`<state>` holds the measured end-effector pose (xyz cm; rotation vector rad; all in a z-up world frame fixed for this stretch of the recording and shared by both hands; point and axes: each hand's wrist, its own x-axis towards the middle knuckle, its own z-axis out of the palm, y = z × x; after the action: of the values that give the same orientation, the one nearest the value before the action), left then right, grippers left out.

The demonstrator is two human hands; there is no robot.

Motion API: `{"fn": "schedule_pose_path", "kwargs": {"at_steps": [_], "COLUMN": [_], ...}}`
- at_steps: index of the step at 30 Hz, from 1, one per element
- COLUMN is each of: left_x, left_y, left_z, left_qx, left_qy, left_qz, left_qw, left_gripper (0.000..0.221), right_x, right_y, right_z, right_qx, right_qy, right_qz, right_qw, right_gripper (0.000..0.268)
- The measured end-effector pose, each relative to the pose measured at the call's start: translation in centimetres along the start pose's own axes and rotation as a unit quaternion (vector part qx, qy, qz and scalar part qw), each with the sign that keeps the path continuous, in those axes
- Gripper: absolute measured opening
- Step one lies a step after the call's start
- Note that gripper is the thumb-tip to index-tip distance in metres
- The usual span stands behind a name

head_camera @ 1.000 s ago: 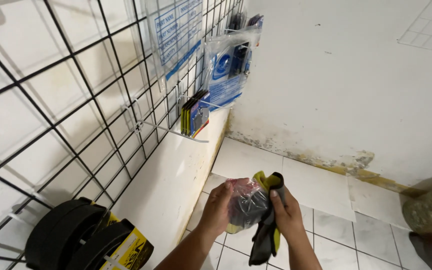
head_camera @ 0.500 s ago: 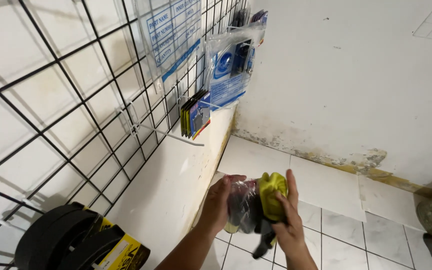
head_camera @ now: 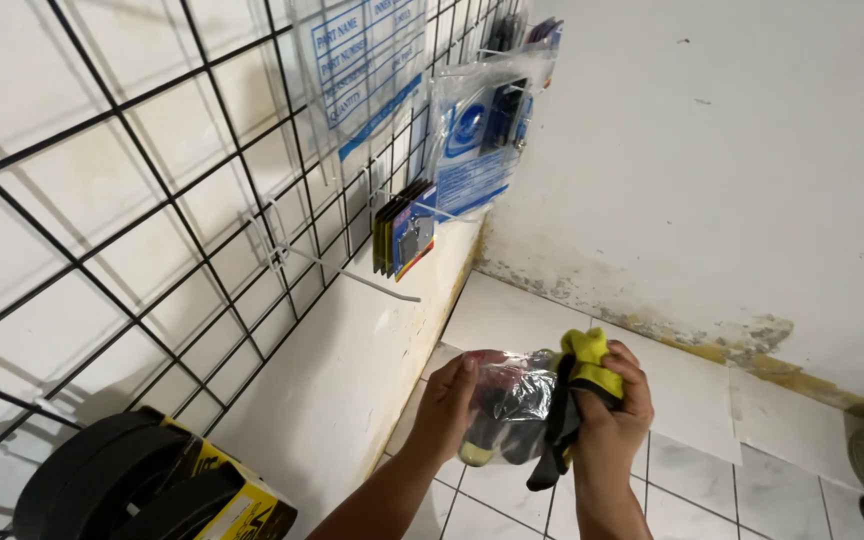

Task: Wiping down a packaged motorcycle handle grip with a cleaning cloth.

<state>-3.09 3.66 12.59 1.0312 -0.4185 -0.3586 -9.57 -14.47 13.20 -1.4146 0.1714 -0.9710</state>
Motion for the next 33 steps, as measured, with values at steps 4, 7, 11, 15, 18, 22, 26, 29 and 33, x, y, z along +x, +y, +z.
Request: {"fn": "schedule_pose_path", "kwargs": {"at_steps": [4,7,11,15,18,22,26,29,33], "left_x": [1.2,1.4,2.6,2.8,2.5,2.3,2.5,2.0,1.5], "left_y": [-0.7,1.9,-0.2,-0.2,0.8,0.8,-0.3,0.8,0.9], "left_z": [-1.3,-1.0,-1.2,-0.9,-0.9,-1.3,-2.6,-2.3,-2.7], "left_qx": [-0.022,0.029,0.007,-0.079,-0.031,-0.029,-0.099,-0.063,-0.131], "left_qy": [0.035,0.079,0.047,0.039,0.043,0.042,0.04,0.108,0.09], "left_qz": [0.022,0.004,0.07,0.04,0.029,0.033,0.03,-0.047,-0.097], "left_qw": [0.999,0.996,0.996,0.995,0.998,0.998,0.994,0.991,0.983], "left_gripper": [0.042,0.049,0.046,0.042,0.047,0.048,0.047,0.051,0.061], "right_x": [2.4,2.4,-0.1,1.4,2.6,3.4,3.8,4.0,4.0], "right_y": [-0.4,-2.5,0.6,-4.5,-4.3,-4.2,-1.8,-0.4,1.1], "right_z": [-0.9,-1.7,0.1,4.4,4.2,3.8,2.3,0.4,-2.6], "right_qx": [-0.112,-0.24,0.143,-0.314,-0.34,-0.322,-0.361,-0.38,-0.191], "right_qy": [0.077,0.041,-0.108,-0.396,-0.419,-0.398,-0.337,-0.311,-0.247], "right_qz": [-0.103,-0.242,-0.074,-0.355,-0.328,-0.298,-0.29,-0.222,-0.012], "right_qw": [0.985,0.939,0.981,0.787,0.776,0.805,0.819,0.842,0.95], "right_gripper": [0.036,0.045,0.032,0.037,0.045,0.045,0.054,0.059,0.049]}}
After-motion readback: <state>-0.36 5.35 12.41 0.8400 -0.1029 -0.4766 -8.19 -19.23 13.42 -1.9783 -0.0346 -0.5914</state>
